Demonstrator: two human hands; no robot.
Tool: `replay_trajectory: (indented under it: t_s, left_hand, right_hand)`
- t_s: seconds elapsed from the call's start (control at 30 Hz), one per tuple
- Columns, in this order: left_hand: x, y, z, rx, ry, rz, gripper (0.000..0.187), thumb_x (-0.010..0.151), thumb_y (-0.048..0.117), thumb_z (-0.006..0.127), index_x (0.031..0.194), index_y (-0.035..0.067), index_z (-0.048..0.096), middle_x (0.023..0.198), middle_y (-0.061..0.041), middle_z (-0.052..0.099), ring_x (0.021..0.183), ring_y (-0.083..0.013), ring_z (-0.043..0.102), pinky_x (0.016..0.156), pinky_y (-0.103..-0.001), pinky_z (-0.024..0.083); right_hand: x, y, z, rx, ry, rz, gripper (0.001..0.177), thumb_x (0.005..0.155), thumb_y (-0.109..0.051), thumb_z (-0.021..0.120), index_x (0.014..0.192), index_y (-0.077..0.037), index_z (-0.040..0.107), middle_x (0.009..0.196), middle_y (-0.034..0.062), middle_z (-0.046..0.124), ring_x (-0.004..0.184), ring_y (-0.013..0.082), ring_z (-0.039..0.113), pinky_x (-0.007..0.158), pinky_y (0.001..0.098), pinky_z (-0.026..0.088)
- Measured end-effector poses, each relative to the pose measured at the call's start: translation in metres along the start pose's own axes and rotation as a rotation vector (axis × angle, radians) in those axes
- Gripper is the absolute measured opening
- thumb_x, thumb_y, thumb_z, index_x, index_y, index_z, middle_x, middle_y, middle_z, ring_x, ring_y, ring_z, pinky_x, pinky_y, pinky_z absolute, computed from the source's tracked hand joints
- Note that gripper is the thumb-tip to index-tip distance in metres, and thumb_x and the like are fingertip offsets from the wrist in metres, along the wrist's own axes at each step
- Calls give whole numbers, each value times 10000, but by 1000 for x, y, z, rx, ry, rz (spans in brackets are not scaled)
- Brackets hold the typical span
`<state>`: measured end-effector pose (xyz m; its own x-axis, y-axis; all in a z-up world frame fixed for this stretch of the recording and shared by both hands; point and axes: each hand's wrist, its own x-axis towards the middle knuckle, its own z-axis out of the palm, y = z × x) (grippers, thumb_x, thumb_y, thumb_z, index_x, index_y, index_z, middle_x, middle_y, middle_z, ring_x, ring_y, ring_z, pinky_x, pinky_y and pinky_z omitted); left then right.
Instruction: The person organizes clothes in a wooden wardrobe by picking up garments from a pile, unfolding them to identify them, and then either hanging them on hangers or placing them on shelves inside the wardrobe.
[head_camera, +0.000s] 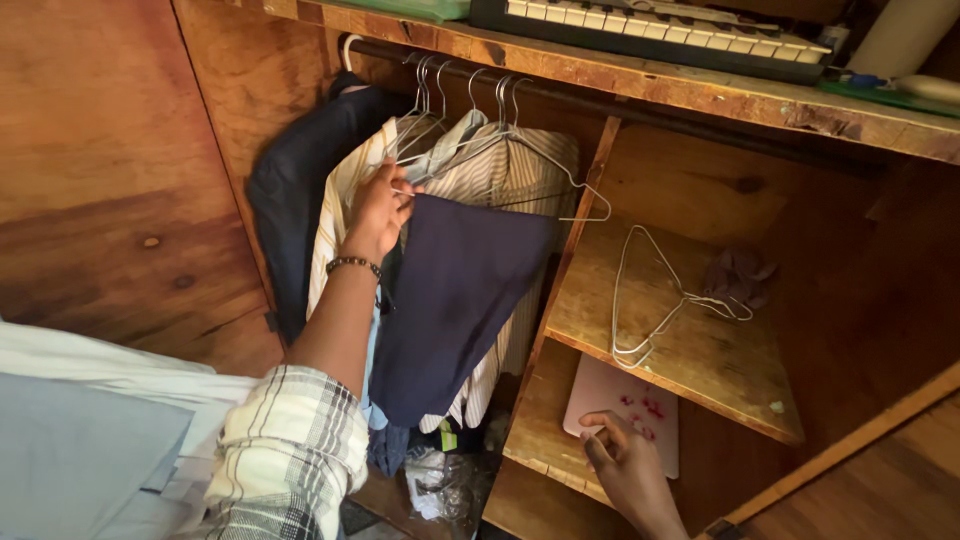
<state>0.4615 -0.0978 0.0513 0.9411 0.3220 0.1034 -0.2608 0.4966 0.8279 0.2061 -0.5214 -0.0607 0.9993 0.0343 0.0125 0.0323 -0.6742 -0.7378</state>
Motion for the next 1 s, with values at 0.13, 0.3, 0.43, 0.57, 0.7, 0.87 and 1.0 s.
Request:
replay_trajectory:
  t_s: [0.13, 0.3, 0.43, 0.57, 0.7, 0.87, 1.0]
  left_hand:
    - [15, 8, 12, 98, 103, 55, 239, 1027, 312, 467, 996, 121, 608, 799, -23, 606, 676, -176, 634, 584, -325, 400]
    - [52, 17, 11, 19, 104, 237, 221, 1033, 260, 524, 903, 103, 608, 714, -27, 547, 521, -140, 548, 422, -269, 334]
    - [68, 37, 23, -67, 120, 351, 213, 1033, 217, 524, 936, 100, 674, 766, -32, 616, 580, -111, 580, 497, -276, 480]
    - [48, 58, 38, 58, 150, 431, 348, 1062, 281, 515, 855, 39, 656, 748, -31, 624, 515, -135, 513, 486, -275, 455]
    - [27, 67, 53, 15, 118, 482, 333, 1063, 249, 498, 877, 36, 676, 749, -24, 608, 538, -122, 509, 508, -277, 455]
    - [-6, 68, 54, 126, 34, 549, 401, 1101, 328, 487, 884, 39, 661, 703, 16, 452, 582, -104, 482, 566, -253, 400]
    - [-27, 51, 41, -19, -18, 564, 415, 1077, 382, 504, 900, 33, 643, 729, 26, 523, 598, -106, 478, 588, -262, 415]
  right_hand:
    - [4, 13, 1, 38, 2, -23, 277, 935, -263, 652, 1161, -109, 691, 648, 78, 686, 621, 147, 663, 663, 332, 539]
    - [4, 28, 0, 36, 93, -49, 265, 911, -254, 684, 1131, -109, 709, 649, 84, 688, 622, 172, 645, 654, 335, 550]
    - [2, 31, -3, 22, 96, -19, 266, 900, -252, 690, 1130, -121, 704, 672, 71, 716, 619, 164, 694, 659, 327, 553]
    - [3, 33, -3, 51, 61, 52, 255, 914, -247, 674, 1135, -122, 697, 685, 78, 717, 620, 167, 710, 640, 348, 558]
    - [8, 36, 3, 78, 88, -35, 254, 905, -250, 682, 1118, -113, 702, 676, 77, 715, 625, 161, 703, 643, 333, 562]
    - [11, 41, 6, 78, 52, -7, 251, 925, -253, 665, 1126, -108, 703, 674, 78, 717, 640, 155, 692, 653, 329, 558]
    - [10, 40, 3, 74, 34, 20, 273, 925, -263, 662, 1153, -115, 687, 676, 63, 711, 639, 137, 706, 663, 325, 557]
